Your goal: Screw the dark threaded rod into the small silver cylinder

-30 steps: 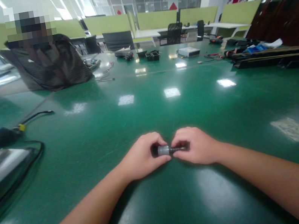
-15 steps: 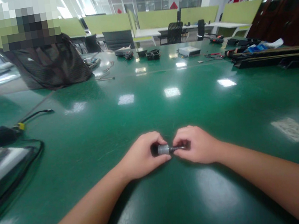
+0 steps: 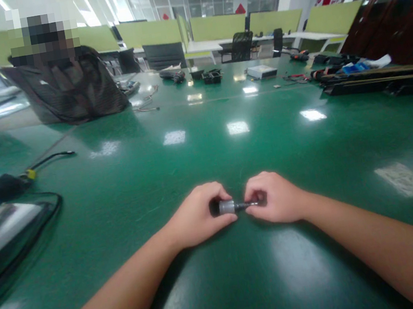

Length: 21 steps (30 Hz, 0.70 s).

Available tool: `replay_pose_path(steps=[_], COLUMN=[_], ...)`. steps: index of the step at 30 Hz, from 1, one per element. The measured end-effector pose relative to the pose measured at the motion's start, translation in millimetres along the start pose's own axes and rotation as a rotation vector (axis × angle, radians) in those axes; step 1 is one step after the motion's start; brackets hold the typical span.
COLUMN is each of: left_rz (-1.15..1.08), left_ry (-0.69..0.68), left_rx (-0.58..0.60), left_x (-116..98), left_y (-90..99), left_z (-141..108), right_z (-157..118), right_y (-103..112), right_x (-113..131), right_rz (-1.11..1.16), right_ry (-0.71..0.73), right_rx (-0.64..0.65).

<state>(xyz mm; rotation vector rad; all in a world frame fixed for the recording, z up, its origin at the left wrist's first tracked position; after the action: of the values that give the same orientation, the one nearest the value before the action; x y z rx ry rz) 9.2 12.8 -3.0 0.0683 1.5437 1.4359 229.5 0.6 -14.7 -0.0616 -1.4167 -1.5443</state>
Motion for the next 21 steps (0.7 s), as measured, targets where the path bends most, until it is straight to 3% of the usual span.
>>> replay_pose_path(steps=[21], left_rz=[0.002], left_ry=[-0.006], left_rx=[-0.001], left_x=[-0.3], left_y=[0.5], left_z=[0.4], right_z=[0.0], right_y=[13.7], right_x=[-12.8], right_rz=[0.037], right_ry=[0.029], right_rx=[0.088])
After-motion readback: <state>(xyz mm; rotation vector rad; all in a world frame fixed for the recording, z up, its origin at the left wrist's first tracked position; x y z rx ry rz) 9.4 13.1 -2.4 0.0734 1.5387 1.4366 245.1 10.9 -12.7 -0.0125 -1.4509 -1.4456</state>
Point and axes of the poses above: each hand's wrist, its own z-axis towards the middle knuckle, its own y-axis out of the back of the hand, x = y × z, the point moved 2 cm from there along z, towards the middle knuckle, and after that the axes turned 1 degree about z, right-handed, at the moved point
